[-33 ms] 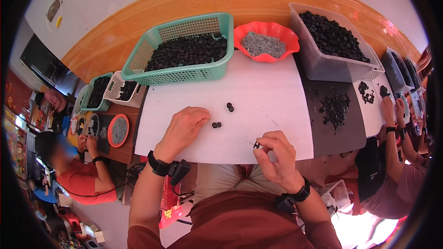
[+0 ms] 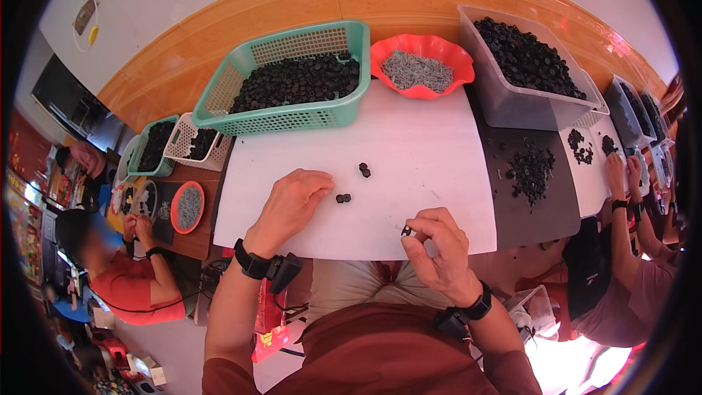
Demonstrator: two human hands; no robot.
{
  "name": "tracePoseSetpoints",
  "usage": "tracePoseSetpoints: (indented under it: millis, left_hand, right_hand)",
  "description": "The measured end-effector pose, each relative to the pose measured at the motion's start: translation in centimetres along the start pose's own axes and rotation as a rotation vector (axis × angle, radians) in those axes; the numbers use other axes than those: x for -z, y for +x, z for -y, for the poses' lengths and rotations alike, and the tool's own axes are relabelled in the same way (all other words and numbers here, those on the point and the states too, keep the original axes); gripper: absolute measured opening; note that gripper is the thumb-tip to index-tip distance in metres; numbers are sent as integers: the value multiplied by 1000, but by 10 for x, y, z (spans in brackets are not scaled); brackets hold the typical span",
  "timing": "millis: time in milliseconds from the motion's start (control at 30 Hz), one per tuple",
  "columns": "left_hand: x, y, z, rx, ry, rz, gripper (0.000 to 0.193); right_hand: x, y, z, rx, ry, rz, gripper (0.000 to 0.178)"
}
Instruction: Assembling small black plastic components by hand at a shared workbench.
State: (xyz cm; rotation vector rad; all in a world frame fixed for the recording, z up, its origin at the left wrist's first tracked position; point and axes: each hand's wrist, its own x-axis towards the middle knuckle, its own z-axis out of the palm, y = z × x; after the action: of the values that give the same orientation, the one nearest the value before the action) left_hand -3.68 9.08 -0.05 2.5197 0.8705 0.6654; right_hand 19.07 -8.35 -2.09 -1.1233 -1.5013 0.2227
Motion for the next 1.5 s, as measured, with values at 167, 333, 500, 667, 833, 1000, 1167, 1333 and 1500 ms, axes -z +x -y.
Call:
tracePoseSetpoints:
  millis: [167,333,500,667,833,1000,1167,1333,1500]
  left_hand:
    - [3,2,-1,52,-51,39,15]
    - [7,5,-4,168,-177,47,18]
    - [2,-6,4,247,-538,-86,12]
    - [6,-18,-13,342,-886,-128,14]
    - [1,-27,-29,436,-1275,-157,15]
    - [-8,-37,-34,465,-1478,-122,15]
    - [-15,-42,-45,475,-1648,-96,15]
    - [-24,-47,-47,499,-1779,-76,15]
    - [-29,-48,-52,487,-1793,-48,16]
  right_hand:
    - [1,-1,0,-3,3,2,22]
    - [0,4,-3,23,11,-14,23]
    - [0,5,-2,26,17,-16,23]
    - [-3,9,-1,23,48,-19,22]
    - [-5,13,2,29,62,4,24]
    - [-9,14,6,27,74,26,26]
    - [-13,15,7,52,75,34,28]
    - [-16,16,10,56,91,69,28]
    - [-18,16,11,52,77,93,28]
